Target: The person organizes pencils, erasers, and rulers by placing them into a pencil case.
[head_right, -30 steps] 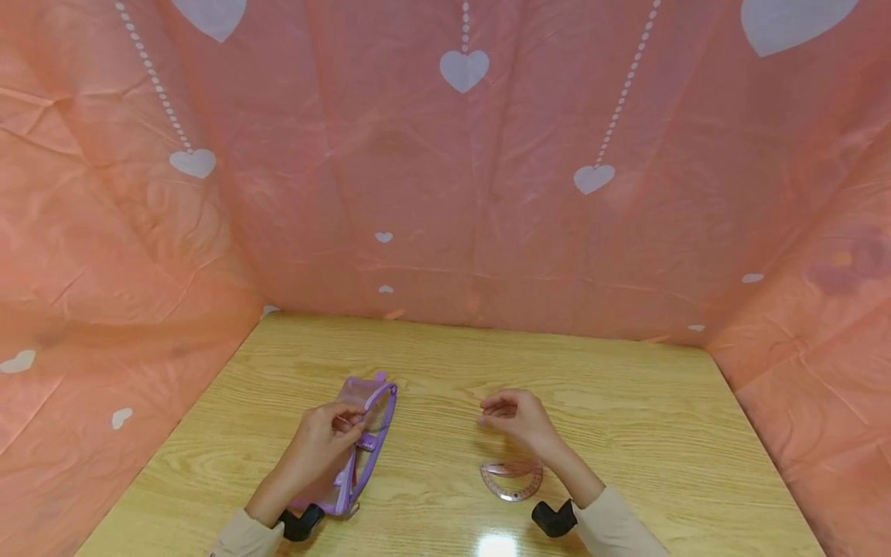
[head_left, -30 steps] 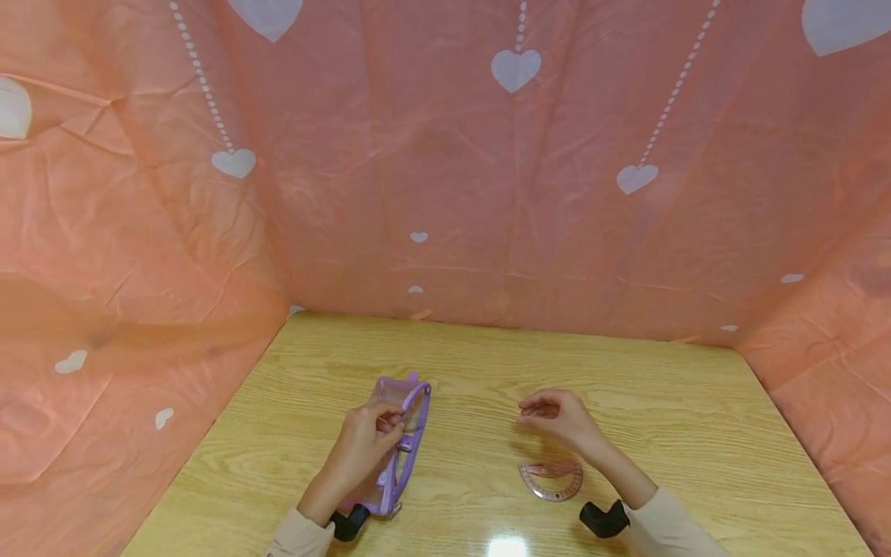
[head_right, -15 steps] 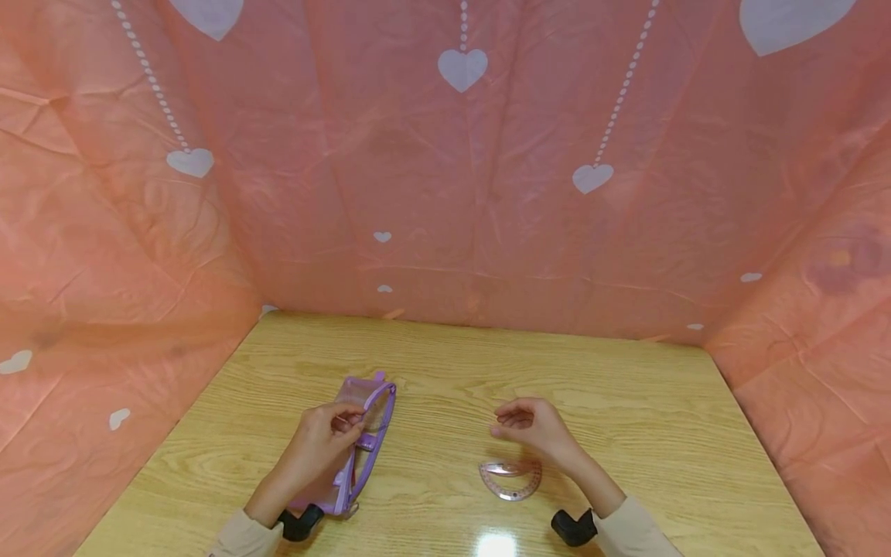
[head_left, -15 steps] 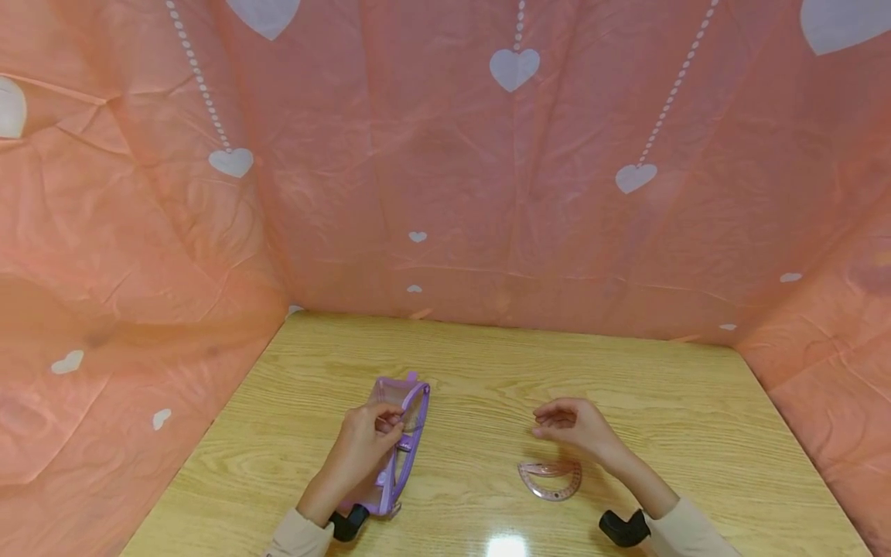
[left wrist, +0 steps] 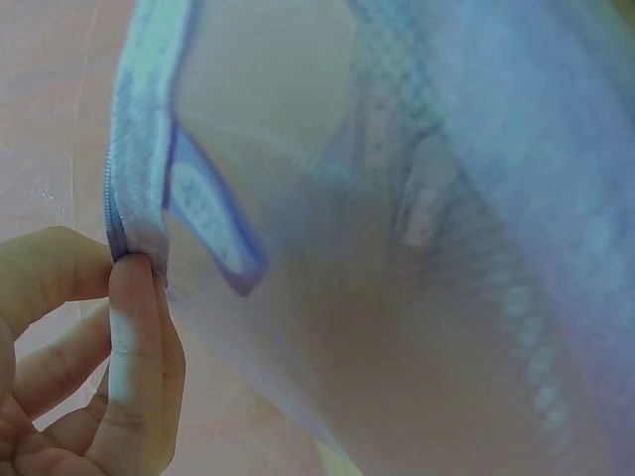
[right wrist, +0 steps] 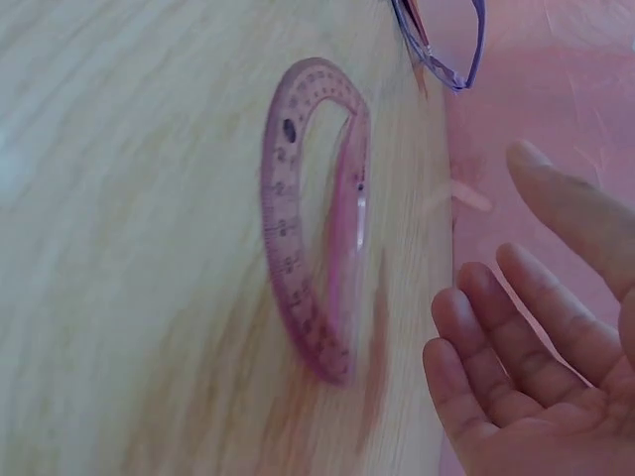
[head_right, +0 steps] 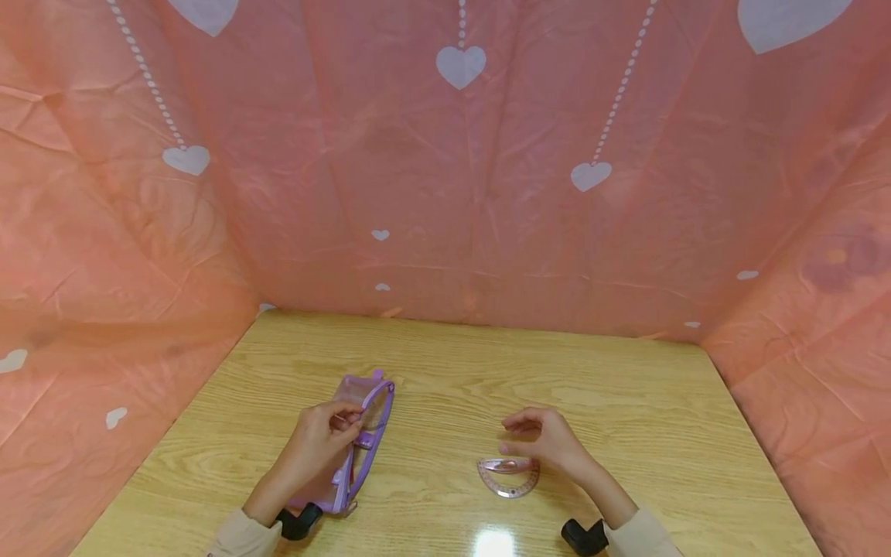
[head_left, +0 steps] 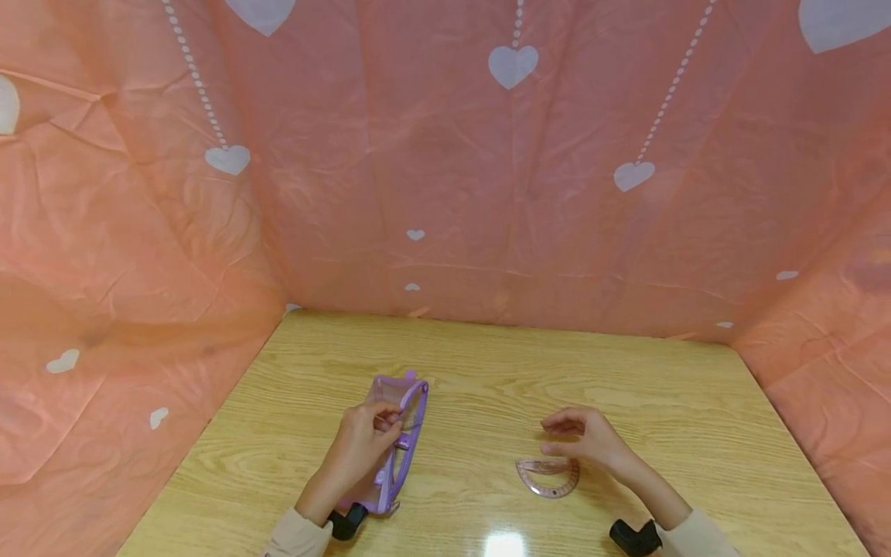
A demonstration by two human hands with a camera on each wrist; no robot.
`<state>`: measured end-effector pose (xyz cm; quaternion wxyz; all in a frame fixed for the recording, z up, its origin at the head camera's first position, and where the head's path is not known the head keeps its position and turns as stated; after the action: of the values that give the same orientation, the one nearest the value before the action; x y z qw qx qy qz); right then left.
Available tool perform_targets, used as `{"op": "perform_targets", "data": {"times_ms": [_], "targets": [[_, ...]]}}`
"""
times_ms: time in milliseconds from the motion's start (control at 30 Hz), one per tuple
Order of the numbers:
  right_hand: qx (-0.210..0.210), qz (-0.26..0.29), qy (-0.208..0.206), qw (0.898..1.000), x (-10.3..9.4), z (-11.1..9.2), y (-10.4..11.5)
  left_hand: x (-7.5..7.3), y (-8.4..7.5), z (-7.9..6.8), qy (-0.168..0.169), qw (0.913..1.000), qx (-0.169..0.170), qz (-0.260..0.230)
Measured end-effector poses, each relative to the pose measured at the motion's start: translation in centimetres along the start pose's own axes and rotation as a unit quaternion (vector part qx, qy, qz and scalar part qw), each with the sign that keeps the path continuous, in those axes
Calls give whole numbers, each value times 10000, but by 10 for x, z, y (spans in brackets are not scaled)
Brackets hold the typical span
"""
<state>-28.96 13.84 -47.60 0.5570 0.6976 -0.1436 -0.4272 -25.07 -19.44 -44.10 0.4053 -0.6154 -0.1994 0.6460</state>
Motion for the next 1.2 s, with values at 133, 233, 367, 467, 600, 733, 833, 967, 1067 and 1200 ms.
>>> {"op": "perform_targets", "data": {"times_ms": [133,233,367,467,600,733,833,967,1067,1200], "targets": [[-199,-171,94,9996,1,-4,0,-1,0,0,-7,10000,-4,2],[-145,-279,102,9995,2,-7,-3,-1,0,0,-25,10000,-3,4],[-69,-361,110,9993,3,-11,-6,-1,0,0,-20,10000,-25,-13],[-157,-439,153,9988,4,-13,-6,-1,1,0,-1,10000,-47,-38],[-372,-582,218,9974,6,-16,-5,0,1,-1,-4,10000,-39,-51],[-417,-728,271,9961,8,-20,-7,-1,1,-2,-17,10000,-67,-11],[-312,-812,268,9959,9,-22,-10,0,2,-1,-13,9999,-133,31],[-314,-931,259,9948,9,-24,-12,0,2,-1,-15,9998,-180,74],[-400,-1049,278,9933,11,-25,-11,0,1,0,-37,9999,-115,82],[-346,-1110,315,9927,11,-26,-12,1,0,1,-55,10000,-32,76]]}}
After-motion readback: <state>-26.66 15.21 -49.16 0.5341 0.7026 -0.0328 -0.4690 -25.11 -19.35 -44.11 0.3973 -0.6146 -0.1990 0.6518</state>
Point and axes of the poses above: each hand's wrist, its own z-axis towards the middle knuckle, its own x-axis out of the palm, y = z × x, the point moved 9 cm from there along z, towards the middle knuckle, and after that the axes turned 12 degrees about y, right-handed, at the moved point
